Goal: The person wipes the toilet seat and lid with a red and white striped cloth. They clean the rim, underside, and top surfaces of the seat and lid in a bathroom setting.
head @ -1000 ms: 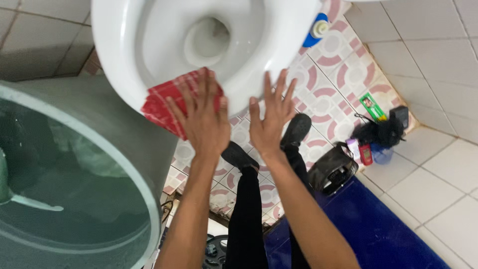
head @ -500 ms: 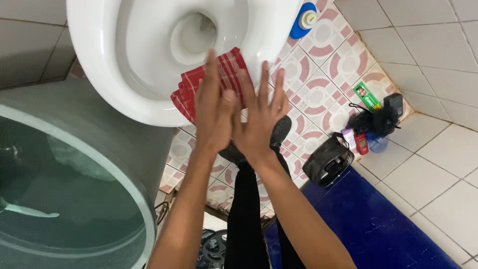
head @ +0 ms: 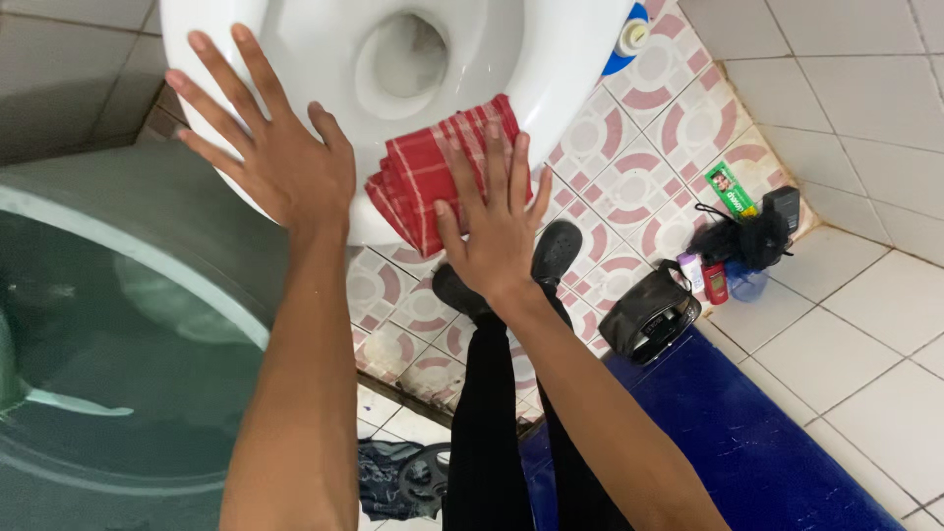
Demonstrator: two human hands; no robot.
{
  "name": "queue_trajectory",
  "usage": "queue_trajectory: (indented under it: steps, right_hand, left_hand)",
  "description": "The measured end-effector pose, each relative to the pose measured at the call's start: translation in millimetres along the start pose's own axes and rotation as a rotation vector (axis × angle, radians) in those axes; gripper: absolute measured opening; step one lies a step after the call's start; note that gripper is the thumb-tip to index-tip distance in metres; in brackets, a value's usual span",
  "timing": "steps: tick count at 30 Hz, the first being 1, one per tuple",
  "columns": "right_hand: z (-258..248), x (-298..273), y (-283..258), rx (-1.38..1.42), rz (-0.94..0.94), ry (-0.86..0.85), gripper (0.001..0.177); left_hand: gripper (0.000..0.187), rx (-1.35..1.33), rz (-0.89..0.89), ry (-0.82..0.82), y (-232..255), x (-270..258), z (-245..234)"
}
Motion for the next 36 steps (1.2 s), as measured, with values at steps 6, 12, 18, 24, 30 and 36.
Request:
queue_trajectory:
  steps: [6, 12, 18, 24, 30, 36]
  right_hand:
    - [-10, 21, 33, -0.09, 0.041, 0.027, 0.062]
    - [-54, 82, 71, -0.081, 0.108, 0.114, 0.06]
    - [-61, 94, 44, -0.192, 0.051, 0.05, 0.094]
    - [-51, 117, 31, -0.121, 0.111, 0.05, 0.116]
    - [-62, 175, 35, -0.346, -0.081, -0.072, 0.1]
    - [-67, 228, 4, -0.379, -0.257, -0.226, 0.101]
  left_hand:
    - [0.09, -0.008, -0.015, 0.005, 2, 8, -7]
    - [0.096, -0.024, -0.024, 0.024, 2, 9, -11]
    - [0.098, -0.019, -0.056, -0.068, 2, 16, -5]
    - [0.104, -0.045, -0.082, -0.106, 2, 16, -13]
    - [0.101, -0.019, -0.003, -0.208, -6, 15, -14]
    - [0.088, -0.087, 0.031, -0.013, -2, 7, -23]
Point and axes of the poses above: each hand's wrist, its own x-axis towards the middle knuckle, its own z-axis out of the palm, y = z × x, the point moved 10 cm from there along x, towards the middle knuckle, and after that the axes turned 7 degrees about z, right-handed, at the moved point
